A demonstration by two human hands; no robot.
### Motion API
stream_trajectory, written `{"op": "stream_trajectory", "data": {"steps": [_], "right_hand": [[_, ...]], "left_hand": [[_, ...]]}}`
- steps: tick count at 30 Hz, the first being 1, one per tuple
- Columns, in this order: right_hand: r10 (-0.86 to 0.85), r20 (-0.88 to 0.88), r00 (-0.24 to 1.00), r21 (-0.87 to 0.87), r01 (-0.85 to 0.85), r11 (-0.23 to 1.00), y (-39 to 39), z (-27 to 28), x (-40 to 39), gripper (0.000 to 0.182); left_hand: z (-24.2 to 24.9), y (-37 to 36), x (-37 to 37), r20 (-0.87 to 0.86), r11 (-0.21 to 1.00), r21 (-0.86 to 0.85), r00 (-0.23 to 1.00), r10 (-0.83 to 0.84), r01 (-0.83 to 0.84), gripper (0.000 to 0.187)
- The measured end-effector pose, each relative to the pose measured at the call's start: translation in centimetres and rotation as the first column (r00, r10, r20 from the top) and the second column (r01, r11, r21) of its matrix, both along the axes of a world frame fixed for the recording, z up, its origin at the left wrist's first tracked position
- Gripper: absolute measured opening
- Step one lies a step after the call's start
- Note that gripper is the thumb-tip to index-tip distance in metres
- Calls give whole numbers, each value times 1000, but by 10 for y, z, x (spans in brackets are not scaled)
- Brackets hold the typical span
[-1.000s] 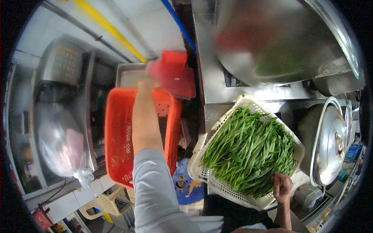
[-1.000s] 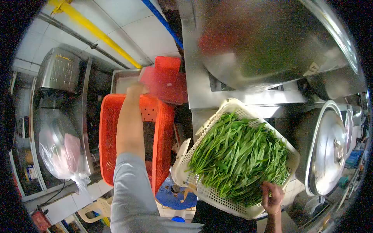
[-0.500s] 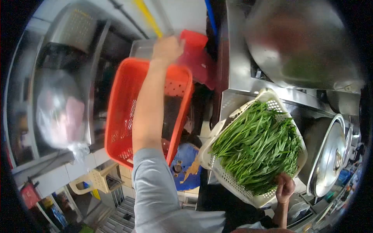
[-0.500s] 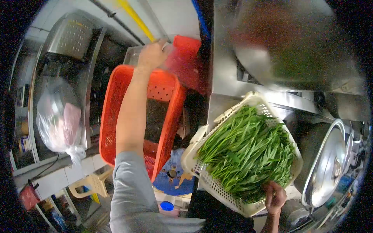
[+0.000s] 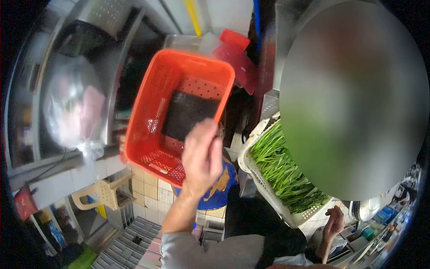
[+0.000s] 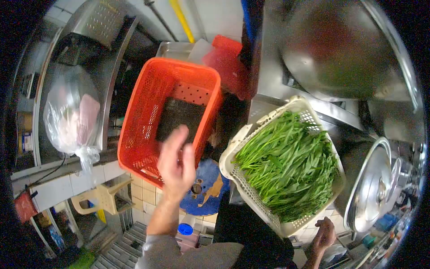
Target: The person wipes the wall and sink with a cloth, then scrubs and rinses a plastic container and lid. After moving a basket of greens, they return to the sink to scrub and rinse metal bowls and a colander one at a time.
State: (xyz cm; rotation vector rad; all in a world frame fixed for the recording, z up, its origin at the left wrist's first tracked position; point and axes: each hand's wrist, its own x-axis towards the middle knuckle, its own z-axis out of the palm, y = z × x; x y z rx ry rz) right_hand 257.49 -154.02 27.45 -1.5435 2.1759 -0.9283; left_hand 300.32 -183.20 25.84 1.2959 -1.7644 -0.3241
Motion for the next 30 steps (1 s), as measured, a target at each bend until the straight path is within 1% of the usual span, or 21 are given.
{"op": "stream_trajectory", "data": {"steps": [1,2,3,4,6,9,10,12,13,15,17,19,21,22,23,24,25,27,28,29,30], "right_hand": [[13,-8,1000,23,-13,1000,1,3,3,27],[-30,13,999,-48,31,998,-1,2,8,19],[-49,-18,999,-40,49,998,7,-6,4,15],[-36,-24,999,-51,35,998,3,0,11,14],[-7,-5,1000,-85,6,996,-2,11,22,16],[4,-61,998,-84,-10,996,11,24,21,17],[-19,-63,998,-102,12,995,20,28,21,17],[-103,23,994,-83,104,991,38,34,17,11],[-130,20,991,-101,131,986,48,33,13,11],[-205,18,979,-80,205,975,84,29,4,9],[-137,-93,986,-178,119,977,109,37,-5,9],[-172,3,985,-172,169,970,139,48,-13,9],[-217,75,973,-198,228,953,183,40,-26,9],[-247,66,967,-227,256,940,201,41,-34,8],[-260,64,963,-249,268,931,227,40,-42,8],[-283,98,954,-295,300,907,254,31,-52,8],[-340,98,935,-323,354,878,283,24,-61,8],[-416,63,907,-293,415,861,341,11,-73,9],[-488,12,873,-254,475,842,366,9,-80,10],[-539,11,843,-274,521,809,392,10,-82,10],[-630,42,775,-324,607,726,415,10,-85,9]], "left_hand": [[1,19,-8,-57,997,61,998,-41,44,32],[-3,33,-13,-84,989,75,989,-120,126,30],[1,46,-25,-163,981,90,975,-153,169,28],[3,59,-34,-170,973,95,967,-191,209,26],[11,79,-57,-262,946,80,922,-285,315,24],[33,98,-89,-332,890,26,844,-422,455,25],[45,104,-99,-336,873,1,823,-458,487,26],[59,115,-117,-363,833,-29,771,-523,552,26],[68,122,-127,-368,806,-42,741,-561,590,26],[84,141,-147,-364,761,-67,695,-620,645,27],[95,164,-175,-340,711,-96,649,-681,696,26],[109,190,-202,-259,654,-131,612,-748,745,26],[109,220,-230,-229,606,-181,566,-792,774,24],[111,230,-249,-200,555,-242,519,-831,796,23],[136,257,-272,-174,522,-306,493,-853,796,20],[131,278,-285,-174,504,-217,474,-863,836,20],[126,298,-294,-168,491,-124,469,-867,863,20],[145,346,-338,-107,380,-287,365,-925,879,20],[150,365,-358,-101,362,-282,348,-932,888,19],[155,383,-375,-88,305,-297,292,-952,905,19],[154,399,-389,-61,273,-262,267,-962,925,19]]}}
